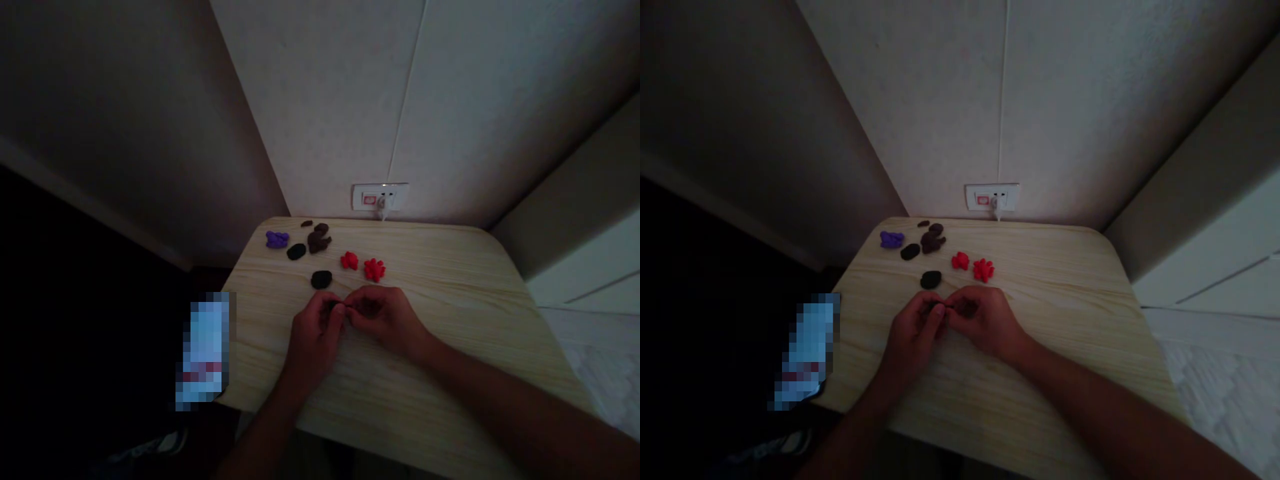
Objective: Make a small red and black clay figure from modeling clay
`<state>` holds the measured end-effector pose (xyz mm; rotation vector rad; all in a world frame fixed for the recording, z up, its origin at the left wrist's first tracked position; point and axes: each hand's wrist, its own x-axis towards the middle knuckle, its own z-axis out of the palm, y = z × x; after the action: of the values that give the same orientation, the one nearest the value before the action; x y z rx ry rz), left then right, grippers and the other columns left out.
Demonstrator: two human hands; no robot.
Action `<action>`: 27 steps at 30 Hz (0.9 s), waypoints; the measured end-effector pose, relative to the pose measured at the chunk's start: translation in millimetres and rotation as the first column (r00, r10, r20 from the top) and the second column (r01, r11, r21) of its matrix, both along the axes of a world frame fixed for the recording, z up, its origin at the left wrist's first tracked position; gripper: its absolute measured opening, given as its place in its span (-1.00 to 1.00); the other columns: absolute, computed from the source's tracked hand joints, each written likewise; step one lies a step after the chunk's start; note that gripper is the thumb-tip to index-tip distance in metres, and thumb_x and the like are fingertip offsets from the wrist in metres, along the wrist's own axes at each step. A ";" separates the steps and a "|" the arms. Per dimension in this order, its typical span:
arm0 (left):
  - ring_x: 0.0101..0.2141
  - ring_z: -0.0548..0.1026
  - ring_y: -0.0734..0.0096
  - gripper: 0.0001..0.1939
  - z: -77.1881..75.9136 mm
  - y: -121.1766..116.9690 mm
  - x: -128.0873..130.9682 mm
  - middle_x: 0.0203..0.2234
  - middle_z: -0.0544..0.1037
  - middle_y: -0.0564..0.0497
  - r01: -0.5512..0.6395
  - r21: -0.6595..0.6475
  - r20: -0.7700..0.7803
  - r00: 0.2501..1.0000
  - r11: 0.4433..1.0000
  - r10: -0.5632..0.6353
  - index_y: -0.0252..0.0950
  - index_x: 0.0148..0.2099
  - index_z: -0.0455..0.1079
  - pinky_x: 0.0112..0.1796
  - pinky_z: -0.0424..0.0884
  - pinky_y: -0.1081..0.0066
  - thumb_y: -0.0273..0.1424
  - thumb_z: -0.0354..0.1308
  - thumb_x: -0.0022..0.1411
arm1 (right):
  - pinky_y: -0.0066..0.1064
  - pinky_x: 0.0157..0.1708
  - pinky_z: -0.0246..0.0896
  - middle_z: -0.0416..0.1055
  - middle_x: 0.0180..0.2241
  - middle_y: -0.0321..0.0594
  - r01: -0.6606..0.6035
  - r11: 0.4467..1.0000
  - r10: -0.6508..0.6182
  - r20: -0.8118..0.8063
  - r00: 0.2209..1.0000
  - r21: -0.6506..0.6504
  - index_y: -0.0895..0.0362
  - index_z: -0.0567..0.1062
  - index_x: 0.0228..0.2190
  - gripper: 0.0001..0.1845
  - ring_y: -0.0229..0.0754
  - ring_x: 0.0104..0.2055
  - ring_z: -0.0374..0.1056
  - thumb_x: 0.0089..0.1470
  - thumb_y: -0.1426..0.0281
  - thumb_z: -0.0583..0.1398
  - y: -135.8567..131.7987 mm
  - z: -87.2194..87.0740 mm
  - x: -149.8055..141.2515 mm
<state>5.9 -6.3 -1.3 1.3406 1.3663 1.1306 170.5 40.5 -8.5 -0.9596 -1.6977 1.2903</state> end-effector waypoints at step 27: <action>-0.66 0.37 0.55 -0.73 3.9 9.3 -6.5 -0.64 0.49 0.10 0.033 -0.063 0.219 0.975 0.997 -0.018 -0.34 -0.30 0.44 -0.61 0.29 0.55 -0.21 0.31 0.21 | -0.49 -0.50 0.31 0.57 -0.51 -0.23 0.072 0.973 -0.089 0.068 0.994 0.222 0.17 0.65 -0.40 -0.95 -0.27 -0.53 0.43 0.02 0.46 0.34 -3.7 -0.7 -5.5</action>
<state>-0.6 3.0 2.6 1.1465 1.2124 1.1684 165.0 36.8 -9.2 -0.9471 -1.7988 1.0008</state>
